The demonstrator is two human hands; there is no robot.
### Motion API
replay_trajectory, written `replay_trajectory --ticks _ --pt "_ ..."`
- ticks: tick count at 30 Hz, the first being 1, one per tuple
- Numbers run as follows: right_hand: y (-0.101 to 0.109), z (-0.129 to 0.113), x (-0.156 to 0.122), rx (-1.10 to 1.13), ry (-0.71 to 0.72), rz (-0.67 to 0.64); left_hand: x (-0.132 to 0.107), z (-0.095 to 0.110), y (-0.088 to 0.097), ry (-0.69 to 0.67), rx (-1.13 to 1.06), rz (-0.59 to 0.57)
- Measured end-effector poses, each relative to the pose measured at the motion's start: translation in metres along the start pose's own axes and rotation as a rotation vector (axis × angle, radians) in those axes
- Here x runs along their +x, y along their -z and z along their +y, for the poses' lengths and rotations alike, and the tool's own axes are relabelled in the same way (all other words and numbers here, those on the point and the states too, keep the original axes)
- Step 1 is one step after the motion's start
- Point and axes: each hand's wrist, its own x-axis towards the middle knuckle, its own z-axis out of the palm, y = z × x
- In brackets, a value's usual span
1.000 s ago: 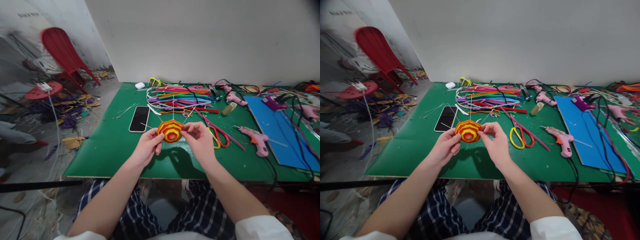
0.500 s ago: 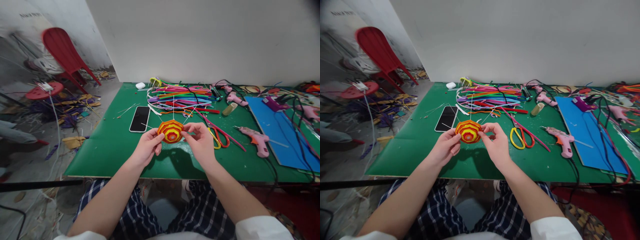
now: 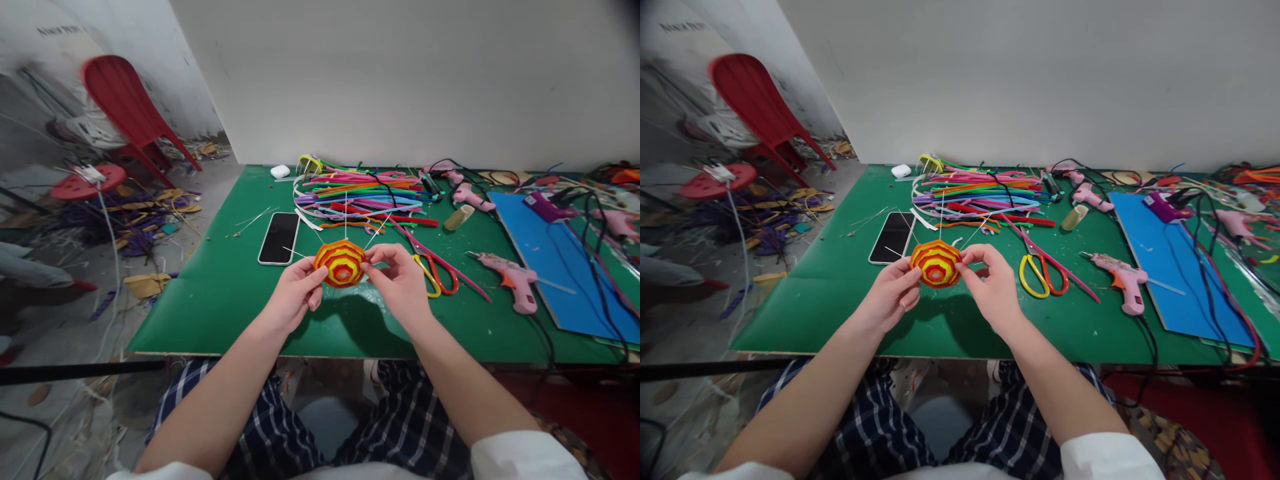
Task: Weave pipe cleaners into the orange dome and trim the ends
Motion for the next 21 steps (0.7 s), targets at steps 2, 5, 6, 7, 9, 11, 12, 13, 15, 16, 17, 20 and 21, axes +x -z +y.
replay_trajectory --ticks 2,5,6,7,9,11,12,13,15,16,17,20,21 --pt "0.002 0.0 0.002 0.009 -0.007 0.011 0.0 0.001 0.0 0.0 -0.006 0.009" --pt "0.008 0.0 0.006 0.059 -0.096 0.045 0.001 0.003 0.002 -0.005 -0.025 0.014" --pt "0.009 0.0 0.007 0.099 -0.157 0.028 0.001 0.004 0.002 -0.007 -0.03 0.016" --pt "0.011 0.0 0.009 0.147 -0.228 -0.011 0.001 0.004 0.002 -0.01 -0.034 0.018" --pt "0.013 0.0 0.01 0.244 -0.373 -0.128 0.001 0.004 0.003 -0.014 -0.03 0.022" --pt "0.012 0.001 0.01 0.309 -0.469 -0.219 0.001 0.004 0.003 -0.012 -0.012 0.018" --pt "0.012 0.001 0.01 0.334 -0.492 -0.24 0.001 0.004 0.003 -0.006 -0.002 0.014" --pt "0.011 0.002 0.009 0.354 -0.504 -0.249 0.001 0.004 0.004 0.002 0.008 0.009" --pt "0.008 0.004 0.008 0.391 -0.505 -0.245 0.002 0.003 0.004 0.023 0.019 0.002" --pt "0.007 0.005 0.008 0.411 -0.504 -0.236 0.002 0.003 0.004 0.032 0.018 0.002" --pt "0.006 0.006 0.008 0.432 -0.505 -0.223 0.002 0.002 0.004 0.04 0.014 0.004" --pt "0.002 0.009 0.007 0.491 -0.52 -0.172 0.002 0.001 0.003 0.068 -0.012 0.022" --pt "0.001 0.01 0.007 0.502 -0.529 -0.159 0.002 0.0 0.003 0.075 -0.021 0.029"
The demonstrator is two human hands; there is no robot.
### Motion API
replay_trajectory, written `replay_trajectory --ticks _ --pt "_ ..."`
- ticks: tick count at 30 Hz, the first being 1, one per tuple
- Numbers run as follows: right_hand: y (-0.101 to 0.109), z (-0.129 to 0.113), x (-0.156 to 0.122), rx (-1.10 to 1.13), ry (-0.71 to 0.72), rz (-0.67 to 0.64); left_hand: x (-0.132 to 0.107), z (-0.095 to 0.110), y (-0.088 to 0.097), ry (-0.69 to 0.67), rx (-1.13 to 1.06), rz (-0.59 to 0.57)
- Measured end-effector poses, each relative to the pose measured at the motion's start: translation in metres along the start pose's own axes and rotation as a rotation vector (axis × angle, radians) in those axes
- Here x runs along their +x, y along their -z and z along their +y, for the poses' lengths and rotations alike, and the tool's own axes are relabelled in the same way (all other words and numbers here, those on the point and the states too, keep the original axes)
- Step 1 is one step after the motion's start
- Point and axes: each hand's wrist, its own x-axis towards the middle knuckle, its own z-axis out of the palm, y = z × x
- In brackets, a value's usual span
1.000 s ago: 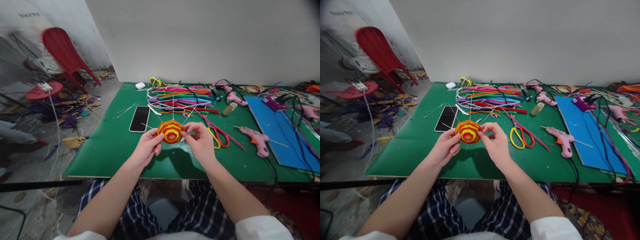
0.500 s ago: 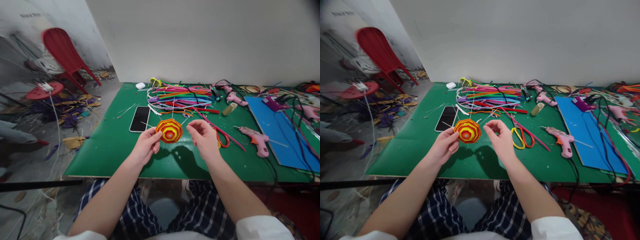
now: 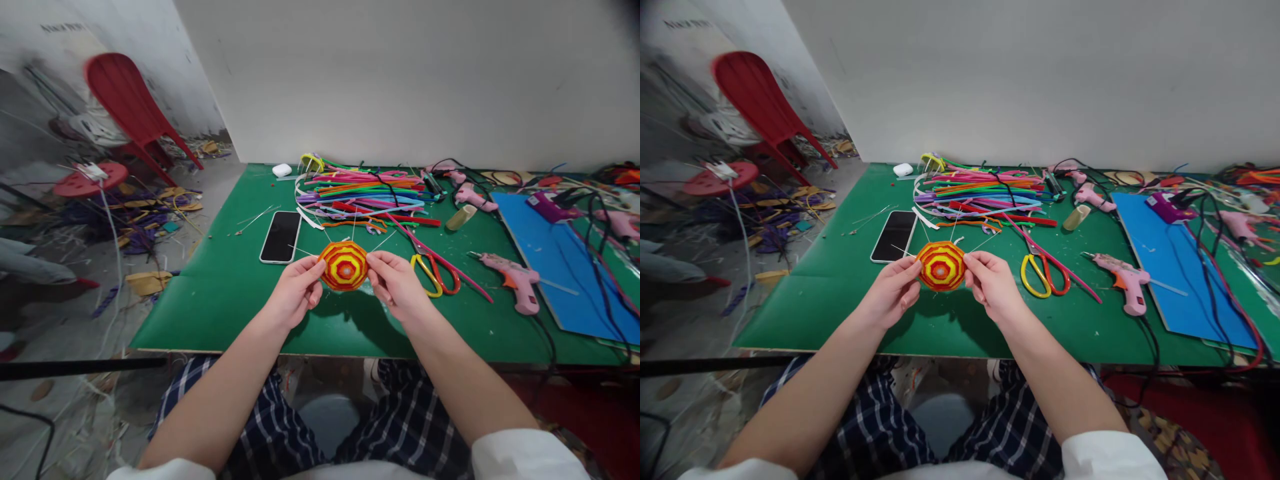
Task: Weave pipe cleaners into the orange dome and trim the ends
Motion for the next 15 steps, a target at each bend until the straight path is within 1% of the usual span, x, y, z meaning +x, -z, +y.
replay_trajectory --ticks 2,4,9,15 --pt "0.0 0.001 0.001 0.0 -0.012 0.006 0.001 -0.001 0.0 0.012 -0.014 0.013" --pt "0.003 0.001 0.002 -0.047 -0.031 -0.003 0.002 -0.001 0.001 0.027 -0.019 0.027" --pt "0.012 -0.001 0.007 -0.288 -0.101 -0.053 0.006 0.001 0.007 0.093 -0.028 0.079" --pt "0.014 0.006 0.014 -0.394 -0.149 -0.057 0.014 0.0 0.015 0.166 0.074 0.113"
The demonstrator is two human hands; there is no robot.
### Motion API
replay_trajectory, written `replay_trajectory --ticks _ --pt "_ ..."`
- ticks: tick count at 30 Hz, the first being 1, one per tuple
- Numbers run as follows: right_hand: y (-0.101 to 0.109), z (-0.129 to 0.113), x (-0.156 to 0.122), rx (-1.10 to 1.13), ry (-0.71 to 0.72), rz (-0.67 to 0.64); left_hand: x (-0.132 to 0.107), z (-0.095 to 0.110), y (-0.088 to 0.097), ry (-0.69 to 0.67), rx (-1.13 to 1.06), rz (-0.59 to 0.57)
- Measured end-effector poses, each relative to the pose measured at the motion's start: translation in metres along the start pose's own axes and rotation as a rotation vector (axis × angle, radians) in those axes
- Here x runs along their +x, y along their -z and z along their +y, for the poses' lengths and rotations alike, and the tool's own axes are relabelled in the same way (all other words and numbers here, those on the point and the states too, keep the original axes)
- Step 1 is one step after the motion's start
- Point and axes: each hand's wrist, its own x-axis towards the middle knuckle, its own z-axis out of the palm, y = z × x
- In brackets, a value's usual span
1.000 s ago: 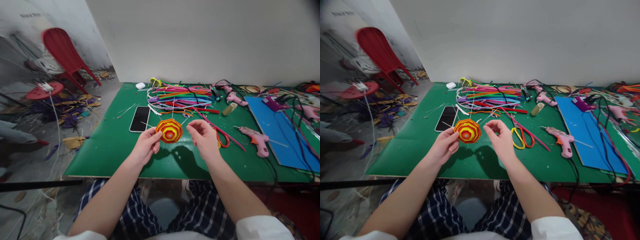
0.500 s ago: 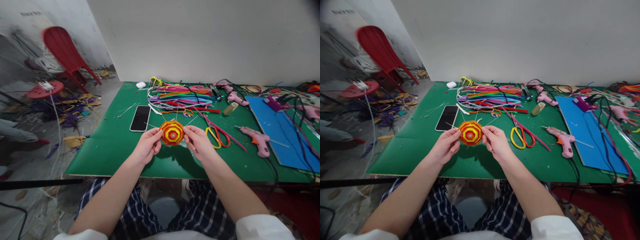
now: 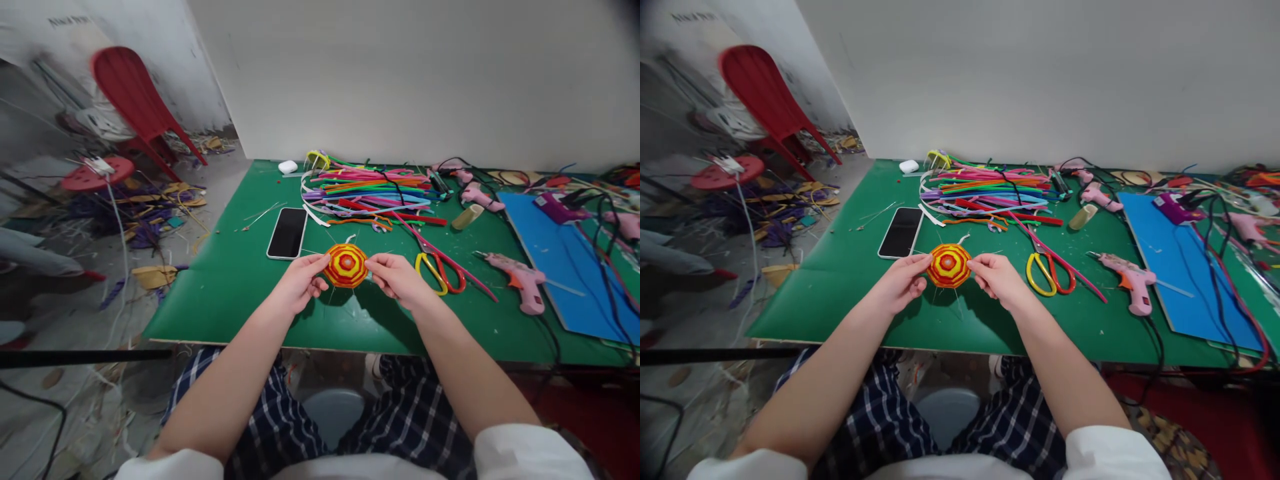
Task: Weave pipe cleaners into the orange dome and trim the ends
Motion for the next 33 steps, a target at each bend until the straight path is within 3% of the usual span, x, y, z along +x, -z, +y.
replay_trajectory --ticks 5,10,15,20,23,27,30,33 --pt "0.003 0.009 0.003 0.046 0.004 0.018 0.009 0.0 0.006 -0.036 0.181 0.081" --pt "0.013 0.023 -0.01 0.197 -0.006 0.093 0.012 0.001 0.012 -0.253 0.441 0.211" --pt "0.013 0.032 -0.033 0.064 -0.071 0.05 0.011 -0.001 0.015 -0.432 0.635 0.281" --pt "0.009 0.039 -0.046 0.003 -0.074 0.004 0.001 0.001 0.013 -0.46 0.814 0.148" --pt "0.012 0.038 -0.05 -0.041 0.019 0.143 -0.007 0.004 0.011 -0.36 0.808 -0.015" --pt "0.022 0.031 -0.048 -0.083 0.158 0.341 -0.012 0.005 0.006 -0.201 0.602 -0.255" --pt "0.027 0.025 -0.036 -0.18 0.246 0.32 -0.009 0.001 0.0 -0.171 0.485 -0.309" --pt "0.029 0.019 -0.019 -0.256 0.249 0.213 -0.004 -0.002 -0.003 -0.159 0.45 -0.344"
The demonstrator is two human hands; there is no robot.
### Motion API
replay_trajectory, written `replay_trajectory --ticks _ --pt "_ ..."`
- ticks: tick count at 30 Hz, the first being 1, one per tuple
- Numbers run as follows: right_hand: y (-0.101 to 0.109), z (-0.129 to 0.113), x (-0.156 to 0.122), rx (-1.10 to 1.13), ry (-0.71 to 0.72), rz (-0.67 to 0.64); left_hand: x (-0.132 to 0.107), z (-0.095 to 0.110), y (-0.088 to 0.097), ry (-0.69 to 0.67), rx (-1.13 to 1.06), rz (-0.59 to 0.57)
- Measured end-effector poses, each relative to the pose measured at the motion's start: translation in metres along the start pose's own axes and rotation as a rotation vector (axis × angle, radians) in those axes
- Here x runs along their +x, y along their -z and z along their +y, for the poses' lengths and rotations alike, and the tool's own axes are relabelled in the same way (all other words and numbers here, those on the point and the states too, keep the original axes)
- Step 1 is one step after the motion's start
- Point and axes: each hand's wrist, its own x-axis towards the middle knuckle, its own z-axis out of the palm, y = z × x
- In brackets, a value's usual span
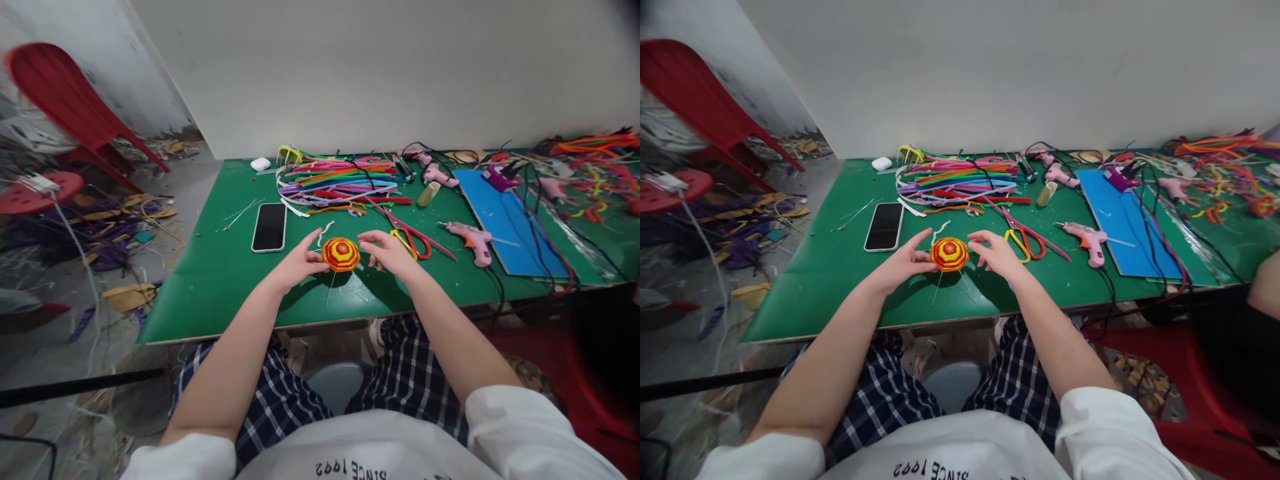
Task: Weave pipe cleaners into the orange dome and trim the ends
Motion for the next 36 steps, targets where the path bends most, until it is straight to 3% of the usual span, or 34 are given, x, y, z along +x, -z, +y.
replay_trajectory --ticks 4,7,9,12,13,14,17,21,27,36 --pt "0.0 -0.007 0.018 0.001 -0.008 -0.176 0.005 -0.001 0.0 -0.046 -0.014 -0.052" --pt "0.003 -0.013 0.022 0.133 -0.007 -0.286 0.007 0.002 0.002 -0.096 0.054 0.007" --pt "0.004 -0.017 0.022 0.26 0.002 -0.259 0.005 0.007 0.001 -0.186 0.162 0.188" --pt "0.004 -0.024 0.02 0.443 0.019 -0.112 -0.002 0.016 -0.004 -0.382 0.303 0.624" --pt "0.002 -0.025 0.019 0.495 0.03 -0.062 -0.005 0.018 -0.007 -0.404 0.303 0.7" --pt "0.0 -0.026 0.019 0.543 0.043 -0.02 -0.007 0.019 -0.011 -0.39 0.274 0.701" --pt "-0.007 -0.026 0.017 0.672 0.057 0.039 -0.007 0.017 -0.025 -0.255 0.14 0.551" --pt "-0.021 -0.017 0.016 0.832 0.003 0.05 0.004 0.009 -0.038 -0.207 -0.071 0.515" --pt "-0.035 -0.005 0.018 0.921 -0.045 0.031 0.01 0.006 -0.037 -0.226 -0.209 0.465" --pt "-0.038 -0.007 0.017 0.928 -0.026 0.013 0.007 0.008 -0.034 -0.246 -0.189 0.506"
